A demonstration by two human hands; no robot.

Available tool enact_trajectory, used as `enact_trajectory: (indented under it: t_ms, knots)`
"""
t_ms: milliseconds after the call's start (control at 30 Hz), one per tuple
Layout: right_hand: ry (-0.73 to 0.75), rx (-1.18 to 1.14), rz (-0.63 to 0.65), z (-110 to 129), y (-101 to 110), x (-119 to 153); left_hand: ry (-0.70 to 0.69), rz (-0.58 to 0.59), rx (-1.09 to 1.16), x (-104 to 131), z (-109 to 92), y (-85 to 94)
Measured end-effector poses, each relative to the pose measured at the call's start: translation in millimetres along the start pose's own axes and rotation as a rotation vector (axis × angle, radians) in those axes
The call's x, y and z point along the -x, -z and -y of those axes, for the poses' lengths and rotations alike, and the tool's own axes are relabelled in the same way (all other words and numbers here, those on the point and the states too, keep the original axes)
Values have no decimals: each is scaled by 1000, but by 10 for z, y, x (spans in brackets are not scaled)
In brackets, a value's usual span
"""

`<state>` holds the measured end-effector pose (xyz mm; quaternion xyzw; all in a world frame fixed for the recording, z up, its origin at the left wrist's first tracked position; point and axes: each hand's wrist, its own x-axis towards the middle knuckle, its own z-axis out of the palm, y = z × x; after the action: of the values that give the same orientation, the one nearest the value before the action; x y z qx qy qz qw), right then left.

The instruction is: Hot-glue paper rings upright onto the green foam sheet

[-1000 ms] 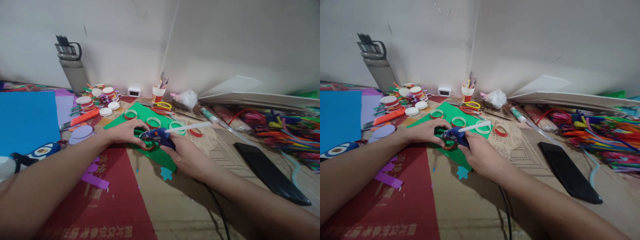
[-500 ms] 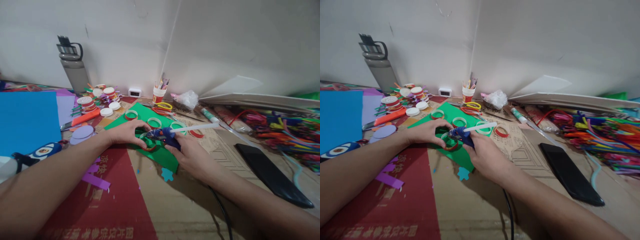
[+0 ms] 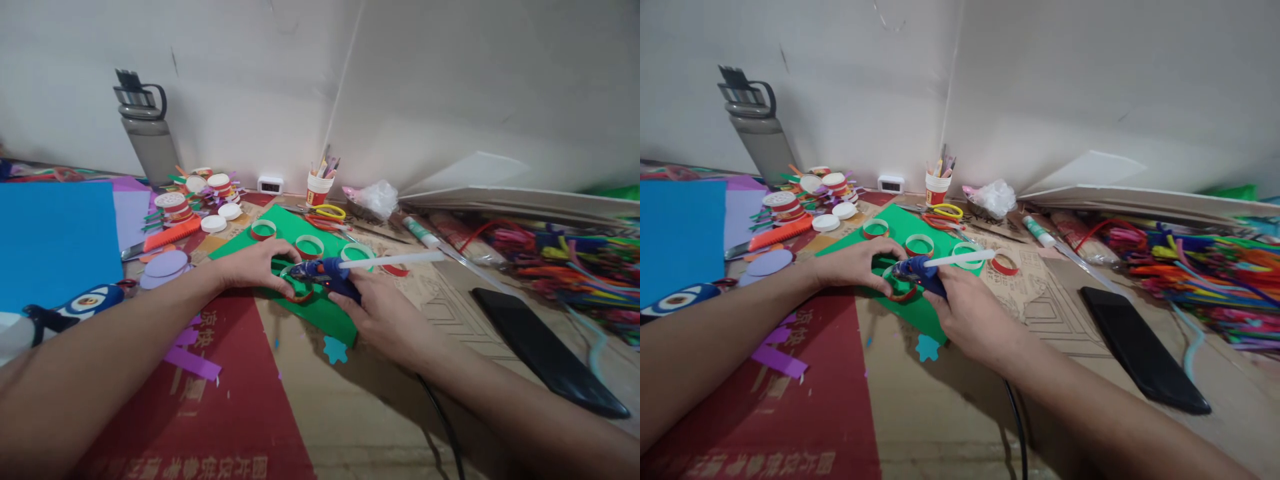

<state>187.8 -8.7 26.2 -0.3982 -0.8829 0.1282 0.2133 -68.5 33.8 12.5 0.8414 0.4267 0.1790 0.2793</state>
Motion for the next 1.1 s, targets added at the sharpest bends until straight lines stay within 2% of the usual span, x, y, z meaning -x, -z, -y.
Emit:
enact_trajectory:
  t_ms: [233, 433, 567, 800, 1100]
  knots:
    - [-19, 78, 15, -16, -40, -37, -12, -4, -5, -2, 59, -13]
    - [3, 182, -7, -47, 10, 19, -5, 5, -1, 4, -4, 7]
    - [39, 168, -17, 3, 37, 40, -5, 17, -16, 4, -38, 18]
    - [83, 158, -38, -6, -24, 19, -11, 4, -9, -1, 15, -4]
    - [107, 219, -63, 25, 48, 54, 6, 8, 0, 4, -28, 9]
